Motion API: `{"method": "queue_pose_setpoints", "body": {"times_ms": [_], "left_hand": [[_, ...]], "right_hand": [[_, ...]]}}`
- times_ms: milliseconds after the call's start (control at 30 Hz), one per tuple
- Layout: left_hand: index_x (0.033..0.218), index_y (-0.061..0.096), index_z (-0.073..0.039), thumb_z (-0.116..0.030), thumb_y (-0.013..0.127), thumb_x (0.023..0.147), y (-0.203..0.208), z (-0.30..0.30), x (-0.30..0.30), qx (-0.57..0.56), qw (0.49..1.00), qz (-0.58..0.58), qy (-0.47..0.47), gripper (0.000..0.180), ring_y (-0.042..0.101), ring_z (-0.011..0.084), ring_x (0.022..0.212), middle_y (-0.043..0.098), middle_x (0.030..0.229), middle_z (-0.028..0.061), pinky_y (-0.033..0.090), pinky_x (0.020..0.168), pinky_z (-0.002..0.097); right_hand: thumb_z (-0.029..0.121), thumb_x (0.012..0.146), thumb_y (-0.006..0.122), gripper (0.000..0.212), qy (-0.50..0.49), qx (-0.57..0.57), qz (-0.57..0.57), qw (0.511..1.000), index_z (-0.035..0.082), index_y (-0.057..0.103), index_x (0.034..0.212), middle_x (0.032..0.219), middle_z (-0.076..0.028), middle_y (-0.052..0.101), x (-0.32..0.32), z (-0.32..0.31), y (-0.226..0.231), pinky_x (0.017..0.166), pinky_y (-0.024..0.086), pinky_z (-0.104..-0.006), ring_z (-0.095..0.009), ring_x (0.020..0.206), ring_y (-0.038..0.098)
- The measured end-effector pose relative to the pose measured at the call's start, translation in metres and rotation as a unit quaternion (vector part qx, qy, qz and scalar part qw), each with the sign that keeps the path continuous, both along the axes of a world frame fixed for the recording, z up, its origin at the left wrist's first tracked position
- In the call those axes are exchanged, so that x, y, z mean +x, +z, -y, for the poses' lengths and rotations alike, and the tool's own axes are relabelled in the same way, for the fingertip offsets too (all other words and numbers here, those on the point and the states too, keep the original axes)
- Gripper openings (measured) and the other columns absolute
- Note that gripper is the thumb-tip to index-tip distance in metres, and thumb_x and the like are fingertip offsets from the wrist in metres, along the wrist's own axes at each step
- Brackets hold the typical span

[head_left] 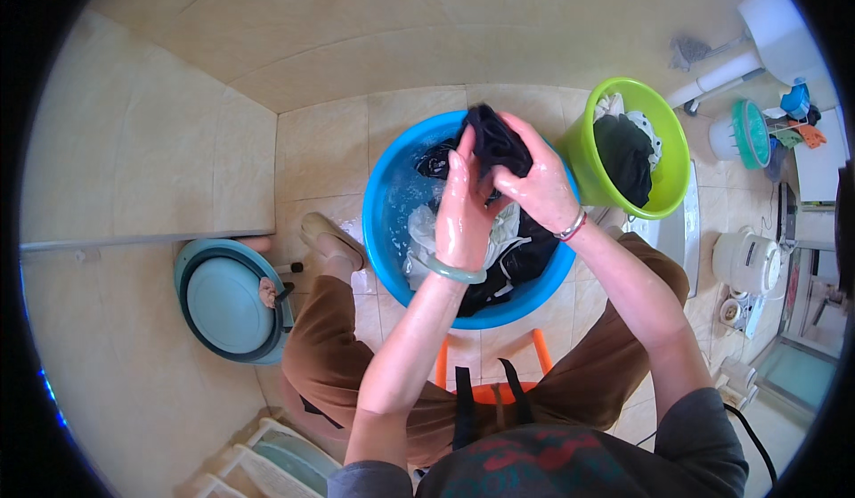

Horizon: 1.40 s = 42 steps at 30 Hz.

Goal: The person hand-washes clothes in a blue basin filled with soapy water. They scrub and wring out various garments, including dark and light-colored items, then transfer the washed clothes into a green basin. Finally, they place the washed items into a pink laundry basket.

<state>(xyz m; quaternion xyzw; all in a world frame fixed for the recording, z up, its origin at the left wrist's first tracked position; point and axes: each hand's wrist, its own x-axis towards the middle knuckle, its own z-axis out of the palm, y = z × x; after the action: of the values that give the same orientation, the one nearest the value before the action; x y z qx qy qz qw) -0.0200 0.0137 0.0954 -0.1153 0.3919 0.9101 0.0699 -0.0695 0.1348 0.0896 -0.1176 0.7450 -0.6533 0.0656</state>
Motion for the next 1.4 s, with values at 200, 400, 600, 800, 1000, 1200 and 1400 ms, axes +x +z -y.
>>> {"method": "queue_pose_setpoints", "body": {"times_ms": [200,400,600,800,1000,1200,1400], "left_hand": [[0.143,0.037,-0.005,-0.062,0.048,0.093,-0.145,-0.007,0.038,0.086,0.960,0.266,0.022,0.076,0.049,0.0318,0.123,0.042,0.143,0.0127,0.041,0.104,0.0474],[0.134,0.049,-0.003,-0.070,0.053,0.084,-0.147,-0.005,0.026,0.264,0.945,0.194,-0.010,0.083,0.057,0.0291,0.117,0.059,0.124,0.0166,0.045,0.102,0.0424],[0.125,0.053,0.002,-0.057,0.058,0.089,-0.148,0.003,-0.001,0.346,0.912,0.210,-0.066,0.069,0.066,0.0236,0.090,0.066,0.106,0.0132,0.055,0.082,0.0318],[0.130,0.049,0.002,-0.036,0.067,0.090,-0.222,0.024,0.020,0.495,0.820,0.258,-0.125,0.057,0.067,0.0180,0.089,0.066,0.110,0.0109,0.054,0.082,0.0284],[0.144,0.040,-0.009,-0.069,0.042,0.089,-0.159,0.002,0.045,0.325,0.920,0.187,-0.111,0.082,0.050,0.0224,0.127,0.049,0.142,0.0089,0.038,0.109,0.0365],[0.139,0.043,-0.011,-0.053,0.044,0.095,-0.149,0.000,0.053,0.398,0.895,0.158,-0.121,0.060,0.056,0.0227,0.115,0.054,0.130,0.0080,0.046,0.100,0.0370],[0.136,0.044,-0.009,-0.035,0.046,0.096,-0.139,-0.019,0.057,0.373,0.921,0.074,-0.088,0.048,0.057,0.0164,0.112,0.062,0.122,0.0042,0.036,0.105,0.0358]], "right_hand": [[-0.010,0.071,0.052,0.048,-0.056,-0.052,0.073,0.994,-0.003,0.060,0.118,0.119,-0.008,0.062,0.007,-0.034,-0.090,0.103,0.040,-0.0295,-0.016,0.114,0.056],[-0.005,0.068,0.050,0.043,0.083,-0.028,0.102,0.991,-0.001,0.063,0.109,0.106,-0.006,0.065,0.038,-0.024,-0.023,0.095,0.045,-0.0291,-0.014,0.101,0.060],[-0.009,0.065,0.051,0.038,0.276,-0.052,0.059,0.958,-0.001,0.066,0.099,0.098,-0.010,0.069,0.063,-0.047,0.014,0.086,0.049,-0.0293,-0.022,0.092,0.067],[0.001,0.068,0.054,0.041,0.309,-0.076,0.124,0.940,-0.001,0.065,0.108,0.099,-0.008,0.068,0.043,-0.052,0.034,0.089,0.048,-0.0311,-0.017,0.095,0.064],[0.012,0.076,0.061,0.049,0.119,0.080,0.133,0.981,-0.005,0.056,0.122,0.117,-0.012,0.062,-0.038,-0.048,-0.059,0.092,0.046,-0.0284,-0.017,0.106,0.058],[0.042,0.091,0.064,0.046,0.001,-0.184,0.432,0.883,0.016,0.055,0.129,0.125,-0.004,0.056,-0.022,-0.040,-0.180,0.092,0.046,-0.0391,-0.019,0.110,0.055],[0.036,0.094,0.062,0.034,-0.176,-0.501,0.392,0.751,0.004,0.065,0.106,0.102,-0.007,0.067,0.060,-0.098,-0.231,0.097,0.046,-0.0333,-0.022,0.104,0.061]]}}
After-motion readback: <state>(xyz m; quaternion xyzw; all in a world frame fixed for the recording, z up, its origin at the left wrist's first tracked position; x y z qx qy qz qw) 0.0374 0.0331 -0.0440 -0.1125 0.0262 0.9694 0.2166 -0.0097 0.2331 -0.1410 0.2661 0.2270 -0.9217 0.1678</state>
